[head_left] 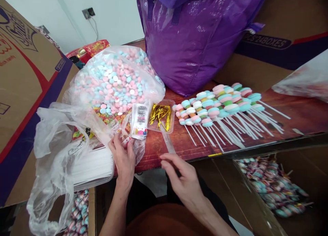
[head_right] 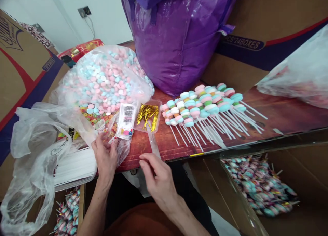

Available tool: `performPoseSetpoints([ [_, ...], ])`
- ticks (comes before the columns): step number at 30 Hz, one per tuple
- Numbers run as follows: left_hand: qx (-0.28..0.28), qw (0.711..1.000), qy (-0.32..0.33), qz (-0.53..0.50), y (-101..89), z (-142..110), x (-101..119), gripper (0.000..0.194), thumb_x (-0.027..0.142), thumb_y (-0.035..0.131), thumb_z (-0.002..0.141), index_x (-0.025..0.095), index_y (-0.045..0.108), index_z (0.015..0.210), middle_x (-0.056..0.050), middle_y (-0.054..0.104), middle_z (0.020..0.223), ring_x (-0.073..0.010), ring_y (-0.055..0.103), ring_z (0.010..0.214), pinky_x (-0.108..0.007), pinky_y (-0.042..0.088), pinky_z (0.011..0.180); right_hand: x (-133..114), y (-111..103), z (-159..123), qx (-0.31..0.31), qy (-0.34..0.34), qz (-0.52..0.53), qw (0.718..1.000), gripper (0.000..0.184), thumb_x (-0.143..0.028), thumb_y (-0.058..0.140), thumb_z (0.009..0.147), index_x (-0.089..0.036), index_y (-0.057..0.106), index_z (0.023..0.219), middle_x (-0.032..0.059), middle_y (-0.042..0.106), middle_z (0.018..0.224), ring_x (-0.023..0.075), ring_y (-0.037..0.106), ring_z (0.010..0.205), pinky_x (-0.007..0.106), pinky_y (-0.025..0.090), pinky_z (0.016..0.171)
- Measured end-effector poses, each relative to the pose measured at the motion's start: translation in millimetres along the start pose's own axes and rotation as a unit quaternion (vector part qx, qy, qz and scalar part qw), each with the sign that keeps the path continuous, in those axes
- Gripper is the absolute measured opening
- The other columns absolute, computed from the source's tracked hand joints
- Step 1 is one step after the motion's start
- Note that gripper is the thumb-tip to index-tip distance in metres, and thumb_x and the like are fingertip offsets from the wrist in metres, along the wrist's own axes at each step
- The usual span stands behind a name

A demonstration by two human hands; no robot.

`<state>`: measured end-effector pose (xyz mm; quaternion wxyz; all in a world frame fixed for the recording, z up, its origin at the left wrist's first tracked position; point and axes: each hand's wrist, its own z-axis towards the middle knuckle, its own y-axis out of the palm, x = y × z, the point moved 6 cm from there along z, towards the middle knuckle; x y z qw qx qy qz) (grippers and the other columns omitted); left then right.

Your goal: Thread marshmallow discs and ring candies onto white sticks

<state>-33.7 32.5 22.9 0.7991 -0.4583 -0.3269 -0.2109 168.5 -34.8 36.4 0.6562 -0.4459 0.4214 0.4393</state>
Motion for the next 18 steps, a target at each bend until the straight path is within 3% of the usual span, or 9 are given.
performPoseSetpoints([
  [2,-0.025,0.999,0.003,0.028,3.4,4,-4,0.039,0.025,0.062,0.086,0.016,0.061,0.124,-0.014,0.057,0.113,-0.0263,0.059,0.101,-0.044,0.049,0.094,-6,21,7,-0.051,-0.038,-0.002,0.998,0.015,-0.019,0.055,0.095,-0.02,0.069,0.095,0.0044,0.074,0.084,0.0163,0.069,0.074,0.026,0.055,0.069],
  [4,-0.054,0.998,0.015,0.041,6.9,7,-7,0.026,0.021,0.058,0.087,0.017,0.067,0.111,-0.013,0.061,0.106,-0.0266,0.06,0.099,-0.044,0.049,0.093,-6,35,9,-0.092,-0.046,-0.006,0.995,0.017,-0.018,0.052,0.095,-0.019,0.068,0.093,0.0044,0.073,0.084,0.0161,0.068,0.074,0.026,0.054,0.07],
  [8,-0.036,0.999,0.007,-0.007,2.6,7,-5,0.018,0.022,0.055,0.091,0.019,0.072,0.095,-0.009,0.066,0.094,-0.0218,0.063,0.088,-0.038,0.05,0.088,5,49,10,-0.127,-0.001,0.002,0.992,0.018,-0.021,0.05,0.096,-0.019,0.067,0.091,0.0041,0.071,0.082,0.0157,0.066,0.073,0.026,0.053,0.069],
  [11,-0.019,0.996,0.011,-0.084,-2.0,-2,9,0.021,0.028,0.057,0.092,0.02,0.075,0.099,-0.008,0.068,0.098,-0.0205,0.065,0.094,-0.035,0.051,0.09,17,50,15,-0.092,0.084,0.067,0.99,0.017,-0.029,0.057,0.094,-0.018,0.068,0.099,0.0051,0.071,0.087,0.0161,0.067,0.076,0.025,0.054,0.067],
  [13,-0.042,0.991,0.022,-0.123,-0.2,-10,21,0.022,0.028,0.058,0.092,0.022,0.076,0.104,-0.009,0.068,0.101,-0.0205,0.065,0.097,-0.034,0.052,0.09,21,50,20,-0.062,0.121,0.136,0.981,0.024,-0.033,0.063,0.09,-0.018,0.068,0.108,0.0059,0.072,0.093,0.0169,0.068,0.079,0.026,0.056,0.068],
  [18,-0.165,0.962,0.044,-0.213,16.5,-26,46,0.034,0.024,0.054,0.093,0.026,0.072,0.122,-0.011,0.063,0.115,-0.0194,0.064,0.101,-0.031,0.054,0.086,17,39,36,-0.01,0.085,0.176,0.981,0.013,-0.026,0.068,0.085,-0.02,0.076,0.093,0.0049,0.073,0.093,0.0183,0.067,0.087,0.03,0.055,0.08],
])
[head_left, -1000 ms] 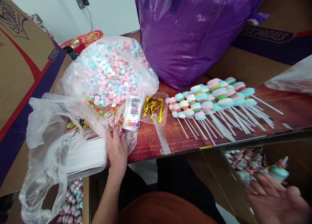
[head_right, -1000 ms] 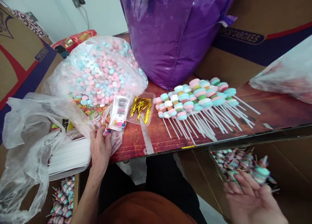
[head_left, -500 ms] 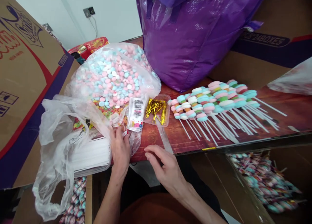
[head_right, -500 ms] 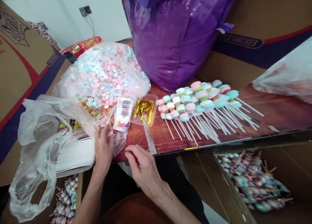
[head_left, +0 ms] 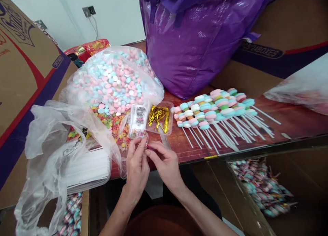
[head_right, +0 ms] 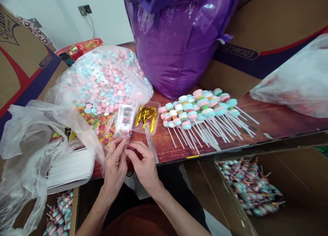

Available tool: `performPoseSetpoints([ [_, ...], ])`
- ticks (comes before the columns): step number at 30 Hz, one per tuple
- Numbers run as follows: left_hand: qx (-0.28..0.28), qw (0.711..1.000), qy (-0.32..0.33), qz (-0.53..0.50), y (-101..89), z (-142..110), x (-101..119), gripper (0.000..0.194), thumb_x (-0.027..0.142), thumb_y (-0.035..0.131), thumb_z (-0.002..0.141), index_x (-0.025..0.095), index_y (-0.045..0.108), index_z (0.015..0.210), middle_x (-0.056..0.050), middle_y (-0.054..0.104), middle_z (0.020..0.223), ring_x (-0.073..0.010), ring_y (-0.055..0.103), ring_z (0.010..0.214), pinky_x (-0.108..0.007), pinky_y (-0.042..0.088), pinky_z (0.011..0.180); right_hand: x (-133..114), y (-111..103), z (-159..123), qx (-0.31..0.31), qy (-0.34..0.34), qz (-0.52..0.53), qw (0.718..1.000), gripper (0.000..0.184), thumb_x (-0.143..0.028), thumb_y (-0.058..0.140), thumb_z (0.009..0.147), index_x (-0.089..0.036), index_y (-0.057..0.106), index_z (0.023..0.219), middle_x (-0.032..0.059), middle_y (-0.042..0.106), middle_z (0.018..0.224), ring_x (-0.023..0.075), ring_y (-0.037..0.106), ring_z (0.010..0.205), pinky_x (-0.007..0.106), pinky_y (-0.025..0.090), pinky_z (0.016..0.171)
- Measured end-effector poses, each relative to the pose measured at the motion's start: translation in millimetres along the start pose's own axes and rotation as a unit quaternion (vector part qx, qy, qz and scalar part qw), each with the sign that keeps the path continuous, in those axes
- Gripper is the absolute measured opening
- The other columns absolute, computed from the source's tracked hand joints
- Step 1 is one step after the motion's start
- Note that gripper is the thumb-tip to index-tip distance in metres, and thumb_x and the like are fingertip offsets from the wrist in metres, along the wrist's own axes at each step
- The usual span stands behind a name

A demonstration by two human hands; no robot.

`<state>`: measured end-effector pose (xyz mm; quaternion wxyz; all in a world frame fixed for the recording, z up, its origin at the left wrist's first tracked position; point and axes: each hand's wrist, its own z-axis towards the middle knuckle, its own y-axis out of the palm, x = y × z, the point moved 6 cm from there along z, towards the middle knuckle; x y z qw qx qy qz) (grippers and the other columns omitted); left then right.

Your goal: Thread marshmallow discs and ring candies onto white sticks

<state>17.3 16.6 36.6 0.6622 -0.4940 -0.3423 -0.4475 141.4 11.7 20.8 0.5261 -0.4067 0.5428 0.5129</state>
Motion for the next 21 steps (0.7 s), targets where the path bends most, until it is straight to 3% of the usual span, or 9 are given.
performPoseSetpoints([
  [3,-0.003,0.995,-0.06,-0.076,7.1,-4,-1,0.031,0.032,0.06,0.091,0.025,0.072,0.12,-0.01,0.062,0.112,-0.0136,0.062,0.079,-0.025,0.054,0.07,4,-17,1,0.042,0.03,-0.007,0.999,0.015,-0.029,0.066,0.087,-0.019,0.076,0.086,0.0024,0.072,0.079,0.0163,0.064,0.072,0.028,0.052,0.07],
  [5,0.023,0.979,-0.137,-0.152,10.5,-10,-7,0.026,0.04,0.065,0.089,0.022,0.075,0.106,-0.005,0.062,0.089,-0.009,0.053,0.061,-0.021,0.047,0.056,8,-29,0,0.074,0.053,-0.015,0.996,0.017,-0.032,0.067,0.087,-0.018,0.075,0.082,-0.0002,0.067,0.068,0.0137,0.057,0.061,0.026,0.048,0.061],
  [8,-0.015,0.906,-0.288,-0.31,30.8,-21,-16,0.034,0.05,0.07,0.084,0.017,0.072,0.085,0.002,0.051,0.061,-0.0059,0.042,0.05,-0.016,0.036,0.046,6,-40,0,0.09,0.054,-0.021,0.994,0.021,-0.035,0.068,0.086,-0.017,0.071,0.075,-0.0016,0.062,0.065,0.012,0.052,0.059,0.024,0.043,0.057],
  [10,-0.04,0.84,-0.359,-0.405,44.3,-23,-18,0.035,0.049,0.079,0.076,0.015,0.071,0.083,0.001,0.058,0.067,-0.0059,0.048,0.056,-0.015,0.039,0.049,2,-40,1,0.076,0.05,-0.022,0.996,0.023,-0.036,0.067,0.087,-0.017,0.067,0.072,-0.0019,0.059,0.065,0.0118,0.05,0.06,0.024,0.042,0.057],
  [12,0.002,0.801,-0.383,-0.46,47.3,-17,-22,0.036,0.041,0.088,0.065,0.016,0.071,0.085,-0.001,0.066,0.079,-0.0062,0.055,0.062,-0.016,0.045,0.055,-2,-39,2,0.059,0.048,-0.028,0.997,0.026,-0.037,0.065,0.087,-0.018,0.062,0.069,-0.003,0.054,0.062,0.0113,0.047,0.058,0.023,0.04,0.056],
  [16,0.085,0.801,-0.371,-0.462,45.5,-1,-26,0.04,0.026,0.094,0.054,0.015,0.068,0.081,0.004,0.065,0.074,-0.0027,0.049,0.054,-0.014,0.042,0.05,-6,-39,1,0.058,0.04,-0.059,0.996,0.037,-0.041,0.06,0.09,-0.02,0.049,0.063,-0.0054,0.041,0.058,0.0096,0.038,0.055,0.023,0.034,0.052],
  [21,0.09,0.835,-0.339,-0.424,48.0,-3,-18,0.039,0.04,0.091,0.061,0.014,0.063,0.07,0.006,0.054,0.06,-0.0019,0.041,0.048,-0.013,0.035,0.043,2,-47,-3,0.083,0.038,-0.084,0.992,0.046,-0.048,0.05,0.098,-0.02,0.044,0.061,-0.0047,0.042,0.056,0.0096,0.039,0.053,0.023,0.034,0.05],
])
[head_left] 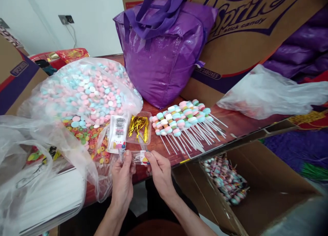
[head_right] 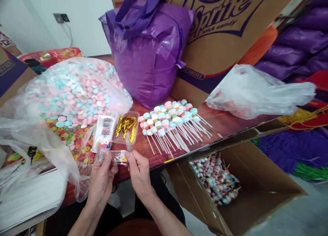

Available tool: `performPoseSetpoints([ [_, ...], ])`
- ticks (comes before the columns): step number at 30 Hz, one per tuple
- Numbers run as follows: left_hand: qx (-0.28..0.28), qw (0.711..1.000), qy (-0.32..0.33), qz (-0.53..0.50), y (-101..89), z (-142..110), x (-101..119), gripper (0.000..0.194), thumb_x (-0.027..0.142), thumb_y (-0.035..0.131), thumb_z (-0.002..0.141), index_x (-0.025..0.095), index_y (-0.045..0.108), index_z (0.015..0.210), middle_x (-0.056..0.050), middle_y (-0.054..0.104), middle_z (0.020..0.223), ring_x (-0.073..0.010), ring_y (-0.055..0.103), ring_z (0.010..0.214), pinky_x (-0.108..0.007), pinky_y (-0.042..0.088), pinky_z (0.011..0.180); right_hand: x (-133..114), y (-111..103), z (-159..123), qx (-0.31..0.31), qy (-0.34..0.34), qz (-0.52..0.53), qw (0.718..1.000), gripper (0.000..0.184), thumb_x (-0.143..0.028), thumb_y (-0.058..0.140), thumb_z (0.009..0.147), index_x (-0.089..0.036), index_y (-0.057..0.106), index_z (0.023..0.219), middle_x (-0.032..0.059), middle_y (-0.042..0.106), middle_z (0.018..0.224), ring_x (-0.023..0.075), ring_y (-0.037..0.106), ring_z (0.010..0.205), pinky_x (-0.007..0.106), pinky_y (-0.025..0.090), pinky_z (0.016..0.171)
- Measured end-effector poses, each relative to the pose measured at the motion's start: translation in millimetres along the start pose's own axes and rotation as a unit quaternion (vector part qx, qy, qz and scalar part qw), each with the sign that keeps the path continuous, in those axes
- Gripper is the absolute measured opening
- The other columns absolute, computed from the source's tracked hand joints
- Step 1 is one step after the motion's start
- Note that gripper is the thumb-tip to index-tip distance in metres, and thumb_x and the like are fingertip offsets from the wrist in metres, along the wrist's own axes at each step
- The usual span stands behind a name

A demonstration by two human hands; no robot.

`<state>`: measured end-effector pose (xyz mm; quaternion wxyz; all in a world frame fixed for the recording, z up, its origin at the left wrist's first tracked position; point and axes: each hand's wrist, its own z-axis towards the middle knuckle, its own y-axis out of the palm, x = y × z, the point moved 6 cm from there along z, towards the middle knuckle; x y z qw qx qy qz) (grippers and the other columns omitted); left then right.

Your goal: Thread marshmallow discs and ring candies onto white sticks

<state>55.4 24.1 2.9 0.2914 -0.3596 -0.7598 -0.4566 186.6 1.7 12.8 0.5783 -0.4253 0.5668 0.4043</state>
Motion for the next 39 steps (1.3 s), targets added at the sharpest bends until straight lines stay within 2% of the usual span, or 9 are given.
performPoseSetpoints([
  [5,-0.002,1.0,-0.017,-0.025,-4.6,-2,1,0.036,0.034,0.093,0.057,0.015,0.07,0.076,0.003,0.065,0.072,-0.006,0.056,0.06,-0.018,0.05,0.056,1,-9,1,0.01,-0.023,-0.038,0.999,0.047,-0.048,0.045,0.1,-0.021,0.043,0.062,-0.0039,0.042,0.059,0.0101,0.042,0.055,0.023,0.039,0.052],
  [10,0.049,0.993,-0.046,-0.095,-5.8,10,4,0.039,0.025,0.097,0.047,0.013,0.066,0.069,0.006,0.063,0.062,-0.0014,0.047,0.047,-0.014,0.044,0.047,-27,-23,4,-0.007,-0.143,-0.196,0.97,0.044,-0.032,0.045,0.102,-0.02,0.044,0.06,-0.0032,0.046,0.058,0.0102,0.044,0.056,0.024,0.037,0.057],
  [13,0.07,0.991,-0.026,-0.114,-2.7,14,10,0.038,0.025,0.096,0.051,0.013,0.067,0.073,0.007,0.062,0.059,-0.0008,0.047,0.044,-0.012,0.043,0.046,-49,-59,14,0.109,-0.206,-0.309,0.922,0.036,-0.028,0.045,0.102,-0.02,0.056,0.069,0.0001,0.055,0.062,0.0132,0.049,0.059,0.027,0.039,0.062],
  [16,0.071,0.989,-0.01,-0.128,-0.8,17,15,0.033,0.024,0.093,0.058,0.014,0.069,0.08,0.006,0.067,0.066,-0.0028,0.055,0.05,-0.013,0.045,0.05,-60,-101,29,0.245,-0.216,-0.439,0.837,0.022,-0.032,0.052,0.098,-0.018,0.066,0.089,0.0102,0.067,0.083,0.0216,0.057,0.078,0.033,0.042,0.073],
  [21,0.065,0.989,0.009,-0.131,-1.5,23,17,0.025,0.025,0.085,0.072,0.016,0.071,0.09,0.001,0.074,0.082,-0.0063,0.066,0.067,-0.019,0.054,0.068,-42,-124,62,0.243,-0.161,-0.563,0.773,0.021,-0.029,0.055,0.095,-0.016,0.071,0.098,0.0126,0.07,0.086,0.0257,0.06,0.079,0.033,0.039,0.065],
  [24,0.077,0.987,0.005,-0.14,-3.1,26,18,0.02,0.024,0.081,0.077,0.017,0.07,0.092,0.0,0.074,0.084,-0.0068,0.067,0.069,-0.019,0.054,0.068,-47,-120,58,0.265,-0.218,-0.516,0.785,0.024,-0.027,0.051,0.097,-0.016,0.071,0.091,0.0108,0.069,0.082,0.0232,0.061,0.075,0.033,0.042,0.066],
  [27,0.103,0.983,0.001,-0.149,-5.6,30,22,0.009,0.02,0.074,0.085,0.016,0.069,0.091,0.001,0.073,0.083,-0.0071,0.067,0.069,-0.019,0.053,0.066,-58,-108,37,0.253,-0.298,-0.402,0.828,0.016,-0.023,0.056,0.097,-0.016,0.068,0.09,0.007,0.067,0.079,0.0192,0.062,0.073,0.03,0.047,0.069],
  [32,0.139,0.978,-0.004,-0.153,-7.5,37,29,0.004,0.02,0.066,0.092,0.016,0.068,0.091,0.0,0.072,0.079,-0.007,0.065,0.063,-0.018,0.049,0.057,-53,-74,-6,0.093,-0.302,-0.239,0.918,0.014,-0.006,0.059,0.092,-0.02,0.064,0.094,0.0013,0.065,0.082,0.0133,0.062,0.073,0.025,0.049,0.069],
  [39,0.126,0.984,0.008,-0.125,-7.2,37,25,0.015,0.025,0.078,0.082,0.017,0.069,0.091,0.001,0.072,0.077,-0.0069,0.064,0.062,-0.019,0.049,0.058,-33,-56,-29,0.024,-0.323,-0.209,0.923,0.025,0.002,0.059,0.089,-0.02,0.064,0.1,0.003,0.065,0.085,0.0141,0.063,0.078,0.026,0.052,0.073],
])
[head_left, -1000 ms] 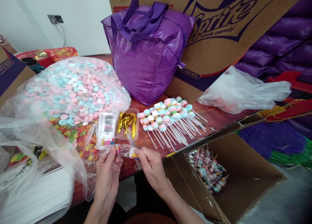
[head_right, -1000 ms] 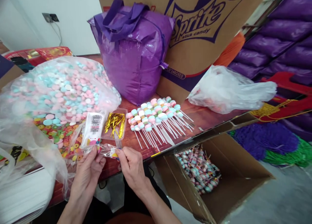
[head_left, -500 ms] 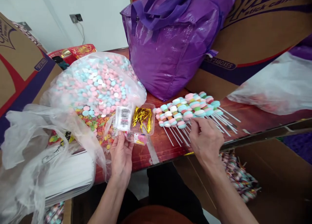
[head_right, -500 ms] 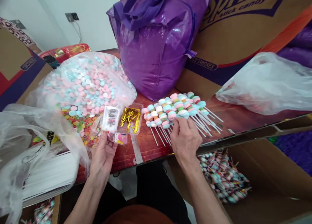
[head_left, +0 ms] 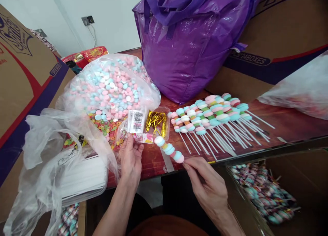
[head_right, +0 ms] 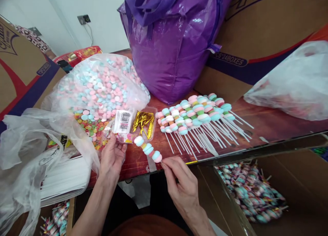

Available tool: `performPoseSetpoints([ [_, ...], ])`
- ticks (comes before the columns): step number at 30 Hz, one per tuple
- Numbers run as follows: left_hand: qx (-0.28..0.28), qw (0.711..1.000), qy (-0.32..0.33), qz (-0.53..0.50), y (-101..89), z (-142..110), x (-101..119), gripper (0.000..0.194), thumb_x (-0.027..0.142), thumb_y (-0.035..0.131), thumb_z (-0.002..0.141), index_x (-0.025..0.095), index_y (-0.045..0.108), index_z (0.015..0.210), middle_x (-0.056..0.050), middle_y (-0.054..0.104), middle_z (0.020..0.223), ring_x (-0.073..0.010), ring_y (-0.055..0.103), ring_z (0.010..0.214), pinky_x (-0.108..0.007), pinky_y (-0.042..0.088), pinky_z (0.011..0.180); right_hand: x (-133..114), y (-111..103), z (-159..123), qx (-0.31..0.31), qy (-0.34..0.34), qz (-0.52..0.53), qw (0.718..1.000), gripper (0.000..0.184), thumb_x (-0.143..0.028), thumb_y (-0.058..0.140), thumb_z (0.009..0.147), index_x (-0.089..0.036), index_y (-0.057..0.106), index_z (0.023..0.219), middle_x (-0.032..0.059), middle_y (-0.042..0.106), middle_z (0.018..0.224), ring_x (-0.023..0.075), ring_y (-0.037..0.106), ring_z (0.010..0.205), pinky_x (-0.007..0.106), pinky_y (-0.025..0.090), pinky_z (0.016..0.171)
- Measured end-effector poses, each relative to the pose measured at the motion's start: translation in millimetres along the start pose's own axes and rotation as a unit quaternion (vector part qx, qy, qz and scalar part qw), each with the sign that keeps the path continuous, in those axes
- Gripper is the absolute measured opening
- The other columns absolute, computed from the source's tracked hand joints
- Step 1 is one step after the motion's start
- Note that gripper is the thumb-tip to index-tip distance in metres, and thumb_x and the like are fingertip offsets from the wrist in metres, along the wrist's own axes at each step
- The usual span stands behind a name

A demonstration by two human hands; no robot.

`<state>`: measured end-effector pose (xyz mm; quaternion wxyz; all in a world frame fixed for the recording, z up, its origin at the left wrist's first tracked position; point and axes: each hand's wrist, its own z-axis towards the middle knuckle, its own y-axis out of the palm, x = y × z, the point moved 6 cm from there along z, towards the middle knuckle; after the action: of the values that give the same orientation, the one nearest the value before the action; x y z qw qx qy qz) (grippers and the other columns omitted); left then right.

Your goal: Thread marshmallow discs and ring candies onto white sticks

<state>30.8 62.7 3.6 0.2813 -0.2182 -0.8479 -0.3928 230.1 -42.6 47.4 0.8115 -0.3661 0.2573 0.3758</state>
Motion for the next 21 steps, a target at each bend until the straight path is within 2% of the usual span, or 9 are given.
performPoseSetpoints([
  [4,-0.049,0.997,0.057,0.028,2.5,-1,3,0.036,0.037,0.089,0.066,0.016,0.07,0.087,0.002,0.072,0.078,-0.0077,0.064,0.063,-0.02,0.05,0.059,5,-3,0,-0.024,-0.014,-0.013,1.0,0.026,0.002,0.059,0.09,-0.02,0.065,0.104,0.0048,0.066,0.089,0.0147,0.064,0.081,0.026,0.053,0.075],
  [7,-0.061,0.994,0.075,0.043,1.1,2,4,0.043,0.041,0.092,0.058,0.016,0.07,0.084,0.001,0.072,0.076,-0.0077,0.064,0.062,-0.02,0.05,0.059,4,-4,1,-0.055,-0.013,-0.005,0.998,0.026,0.001,0.059,0.09,-0.019,0.066,0.105,0.0056,0.066,0.091,0.0147,0.064,0.082,0.026,0.054,0.074],
  [10,-0.058,0.994,0.075,0.047,-1.4,6,5,0.044,0.043,0.091,0.058,0.016,0.07,0.085,0.001,0.073,0.077,-0.008,0.065,0.063,-0.019,0.05,0.059,3,-5,3,-0.061,0.012,0.017,0.998,0.022,-0.001,0.059,0.091,-0.019,0.066,0.101,0.0048,0.066,0.089,0.0143,0.064,0.08,0.025,0.054,0.072],
  [13,-0.056,0.995,0.067,0.049,-2.1,7,5,0.044,0.044,0.09,0.06,0.017,0.07,0.089,0.0,0.074,0.081,-0.0089,0.067,0.065,-0.02,0.051,0.06,1,-6,4,-0.032,0.031,0.024,0.999,0.021,-0.001,0.06,0.091,-0.02,0.065,0.098,0.0036,0.065,0.086,0.014,0.063,0.078,0.025,0.052,0.071],
  [17,-0.052,0.996,0.056,0.049,-2.2,6,4,0.041,0.042,0.09,0.062,0.017,0.07,0.089,0.0,0.074,0.081,-0.0087,0.066,0.065,-0.02,0.052,0.061,-2,-2,1,0.002,0.019,0.017,1.0,0.025,0.002,0.06,0.089,-0.02,0.065,0.099,0.0034,0.065,0.085,0.014,0.062,0.079,0.025,0.052,0.072],
  [21,-0.05,0.997,0.044,0.047,-2.4,5,1,0.04,0.041,0.089,0.064,0.017,0.07,0.09,0.0,0.073,0.081,-0.0083,0.066,0.064,-0.02,0.05,0.06,-1,2,-7,0.004,-0.003,-0.012,1.0,0.028,0.004,0.06,0.088,-0.019,0.066,0.102,0.0051,0.065,0.089,0.0146,0.063,0.082,0.027,0.053,0.077],
])
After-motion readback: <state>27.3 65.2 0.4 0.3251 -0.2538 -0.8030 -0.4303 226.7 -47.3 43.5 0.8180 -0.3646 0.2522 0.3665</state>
